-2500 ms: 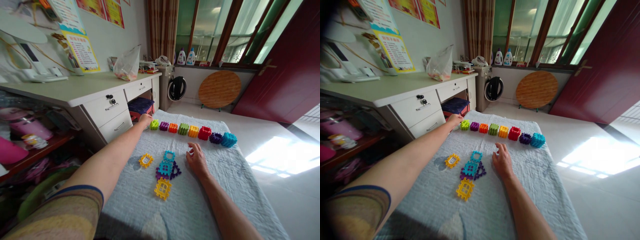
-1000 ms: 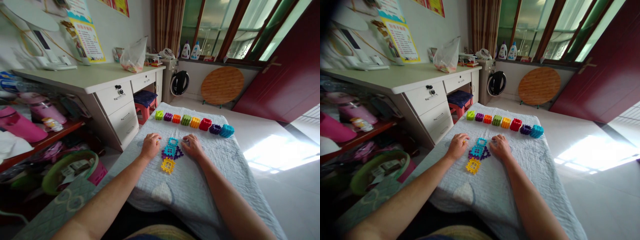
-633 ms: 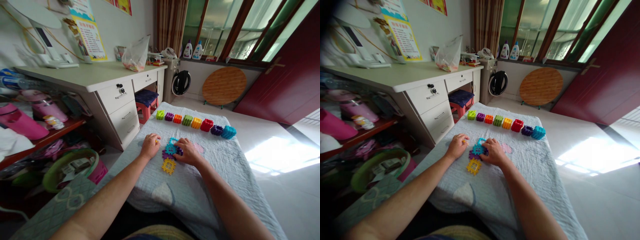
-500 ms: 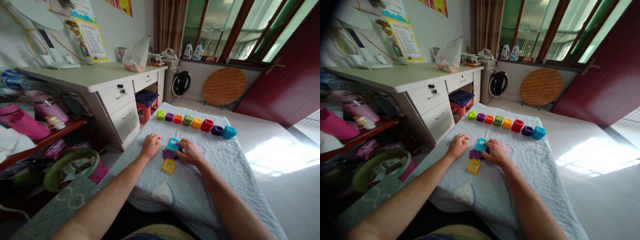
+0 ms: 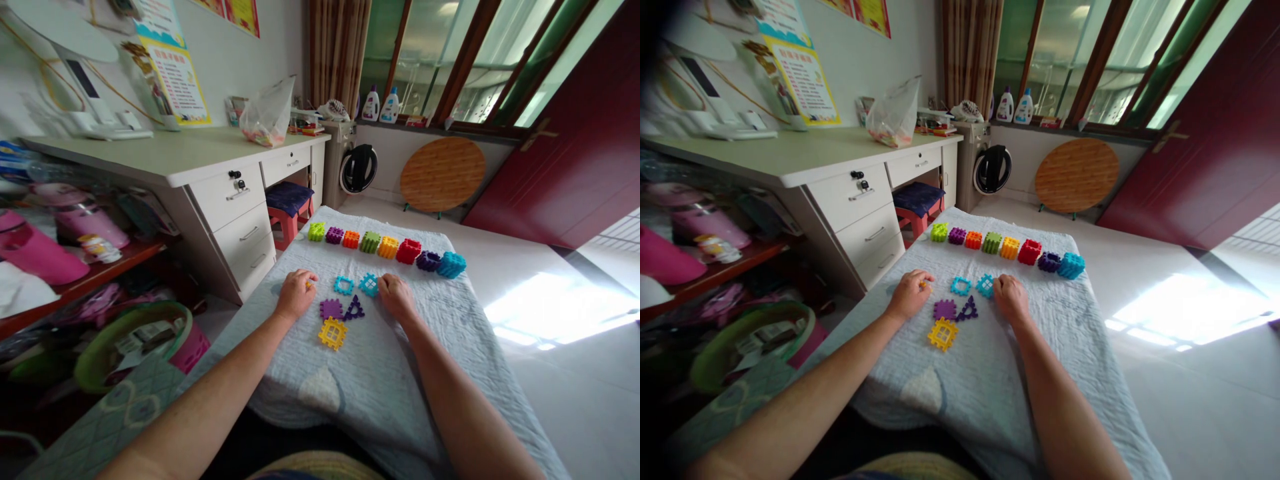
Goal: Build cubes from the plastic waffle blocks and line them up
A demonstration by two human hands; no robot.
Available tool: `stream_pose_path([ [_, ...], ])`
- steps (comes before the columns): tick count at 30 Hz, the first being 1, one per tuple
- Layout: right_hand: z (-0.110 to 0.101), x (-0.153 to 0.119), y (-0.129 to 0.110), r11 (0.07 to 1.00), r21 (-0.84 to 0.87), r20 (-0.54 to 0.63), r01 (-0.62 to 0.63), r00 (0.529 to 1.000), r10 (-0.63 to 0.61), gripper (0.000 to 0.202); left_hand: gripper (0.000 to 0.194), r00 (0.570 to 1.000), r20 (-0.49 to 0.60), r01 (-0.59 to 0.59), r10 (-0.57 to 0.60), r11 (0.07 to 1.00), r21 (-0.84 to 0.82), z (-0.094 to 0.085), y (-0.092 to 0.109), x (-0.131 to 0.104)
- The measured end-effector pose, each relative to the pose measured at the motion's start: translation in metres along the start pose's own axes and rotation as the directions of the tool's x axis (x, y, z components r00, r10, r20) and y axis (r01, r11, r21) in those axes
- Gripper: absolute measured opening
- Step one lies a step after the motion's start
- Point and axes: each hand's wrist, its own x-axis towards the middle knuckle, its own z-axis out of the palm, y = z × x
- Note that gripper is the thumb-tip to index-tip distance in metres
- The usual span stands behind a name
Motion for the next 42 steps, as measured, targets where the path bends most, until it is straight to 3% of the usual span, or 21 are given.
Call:
stream_pose_path([
  [3, 0.002, 0.000, 0.008, 0.996, -0.077, -0.095, 0.042, 0.994, -0.049, 0.030, 0.021, 1.000, -0.002, -0.002, 0.002, 1.000, -0.005, 0.000, 0.000, 0.000],
  [7, 0.009, -0.002, 0.009, 0.981, -0.161, 0.022, 0.110, 0.994, -0.108, 0.045, 0.021, 1.000, -0.006, 0.006, -0.006, 1.000, -0.010, 0.000, 0.000, 0.000],
  [12, 0.014, 0.000, 0.004, 0.982, -0.162, 0.084, 0.096, 0.993, -0.083, 0.043, 0.021, 1.000, -0.012, 0.009, -0.009, 1.000, -0.017, 0.001, -0.001, 0.000],
  [18, 0.018, 0.007, -0.027, 0.978, 0.035, 0.091, 0.206, 0.974, -0.208, 0.042, 0.020, 1.000, -0.014, 0.014, -0.015, 0.999, -0.033, 0.000, 0.001, -0.001],
  [21, 0.023, 0.012, -0.047, 0.963, 0.021, 0.157, 0.270, 0.950, -0.270, 0.043, 0.022, 1.000, -0.012, 0.013, -0.014, 0.999, -0.041, -0.001, 0.002, -0.001],
  [29, 0.028, 0.022, -0.061, 0.942, -0.235, 0.325, 0.237, 0.933, -0.154, 0.040, 0.021, 1.000, 0.000, 0.021, -0.021, 0.999, -0.039, -0.002, 0.002, -0.002],
  [42, 0.025, 0.029, -0.076, 0.935, -0.281, 0.368, 0.215, 0.924, -0.102, 0.040, 0.022, 1.000, -0.005, 0.012, -0.012, 0.999, -0.035, -0.002, 0.002, 0.000],
])
